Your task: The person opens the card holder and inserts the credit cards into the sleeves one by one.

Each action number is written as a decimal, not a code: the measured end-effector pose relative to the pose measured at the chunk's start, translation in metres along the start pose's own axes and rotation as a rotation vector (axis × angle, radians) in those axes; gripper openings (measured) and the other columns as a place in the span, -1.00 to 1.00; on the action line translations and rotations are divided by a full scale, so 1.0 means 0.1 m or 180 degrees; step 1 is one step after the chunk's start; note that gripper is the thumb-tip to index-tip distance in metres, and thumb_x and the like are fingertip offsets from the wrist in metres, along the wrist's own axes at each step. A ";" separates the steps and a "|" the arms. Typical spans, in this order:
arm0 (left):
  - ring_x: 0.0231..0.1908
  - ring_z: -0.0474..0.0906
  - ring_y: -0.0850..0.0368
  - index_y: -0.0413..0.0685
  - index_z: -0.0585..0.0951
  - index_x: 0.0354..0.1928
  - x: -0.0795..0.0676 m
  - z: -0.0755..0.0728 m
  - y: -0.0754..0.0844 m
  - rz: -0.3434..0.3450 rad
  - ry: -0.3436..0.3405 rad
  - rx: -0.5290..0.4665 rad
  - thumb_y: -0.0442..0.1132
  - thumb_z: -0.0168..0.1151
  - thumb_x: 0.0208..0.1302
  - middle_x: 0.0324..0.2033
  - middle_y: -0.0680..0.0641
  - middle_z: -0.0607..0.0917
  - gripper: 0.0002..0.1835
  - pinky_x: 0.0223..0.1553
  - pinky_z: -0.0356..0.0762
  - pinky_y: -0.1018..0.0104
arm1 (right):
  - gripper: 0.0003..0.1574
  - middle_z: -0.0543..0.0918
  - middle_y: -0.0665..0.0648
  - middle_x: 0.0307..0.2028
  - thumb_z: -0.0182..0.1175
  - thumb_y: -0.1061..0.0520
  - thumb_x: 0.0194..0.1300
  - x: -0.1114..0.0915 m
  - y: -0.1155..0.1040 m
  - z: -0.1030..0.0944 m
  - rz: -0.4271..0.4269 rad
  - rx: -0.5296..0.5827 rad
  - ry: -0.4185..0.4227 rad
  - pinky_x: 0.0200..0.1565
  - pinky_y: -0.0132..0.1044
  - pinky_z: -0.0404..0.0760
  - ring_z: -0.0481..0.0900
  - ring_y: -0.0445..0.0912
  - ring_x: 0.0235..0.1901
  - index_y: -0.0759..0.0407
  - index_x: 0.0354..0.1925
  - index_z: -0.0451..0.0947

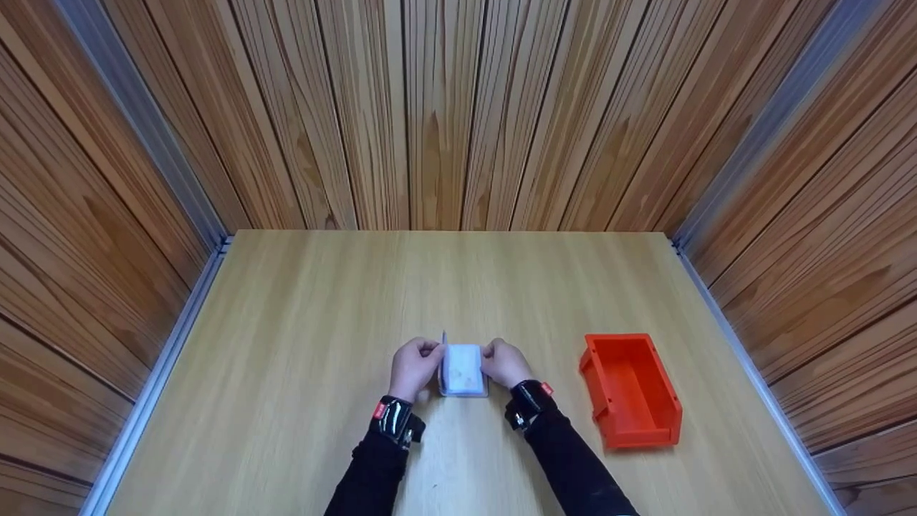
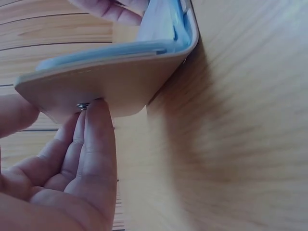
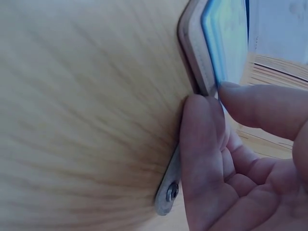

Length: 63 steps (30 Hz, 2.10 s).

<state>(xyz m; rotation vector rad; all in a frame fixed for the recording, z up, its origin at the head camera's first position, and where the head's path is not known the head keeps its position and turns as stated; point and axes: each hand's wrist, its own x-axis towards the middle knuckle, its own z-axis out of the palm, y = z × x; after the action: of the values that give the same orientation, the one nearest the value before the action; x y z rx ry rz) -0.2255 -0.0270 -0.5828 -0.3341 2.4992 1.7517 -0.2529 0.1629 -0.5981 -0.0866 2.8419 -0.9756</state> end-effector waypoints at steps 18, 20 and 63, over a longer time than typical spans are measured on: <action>-0.30 0.62 0.09 -0.26 0.67 -0.19 -0.02 0.18 -0.04 0.0273 -0.0075 0.0078 -0.32 0.41 0.17 -0.35 -0.05 0.69 -0.80 -0.27 0.61 0.24 | -0.78 0.64 0.22 -0.33 0.30 0.28 0.10 0.00 0.05 0.01 -0.0150 0.0064 0.0072 -0.15 -0.05 0.57 0.58 0.10 -0.29 0.36 -0.27 0.53; -0.31 0.63 0.08 -0.26 0.68 -0.22 -0.02 0.19 -0.05 0.0427 -0.0034 0.0232 -0.33 0.42 0.14 -0.36 -0.05 0.70 -0.81 -0.23 0.60 0.21 | -0.79 0.65 0.23 -0.33 0.30 0.28 0.11 0.00 0.05 0.01 -0.0161 0.0068 0.0066 -0.15 -0.04 0.57 0.58 0.10 -0.30 0.37 -0.27 0.53; -0.42 0.55 -0.13 -0.14 0.53 -0.60 -0.04 0.50 -0.09 0.1577 0.0432 0.1798 -0.35 0.39 0.04 -0.43 -0.16 0.56 -0.79 -0.42 0.49 0.02 | -0.92 0.68 0.26 -0.29 0.19 0.29 0.20 0.02 0.10 0.04 -0.0319 -0.0061 0.0162 -0.08 -0.01 0.57 0.64 0.18 -0.22 0.31 -0.30 0.52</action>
<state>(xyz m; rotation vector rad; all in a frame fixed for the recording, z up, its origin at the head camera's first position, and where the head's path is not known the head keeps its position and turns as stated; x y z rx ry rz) -0.2231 0.0176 -0.6079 0.2325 3.2248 1.0504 -0.2547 0.1677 -0.6076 -0.2110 2.9188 -0.9834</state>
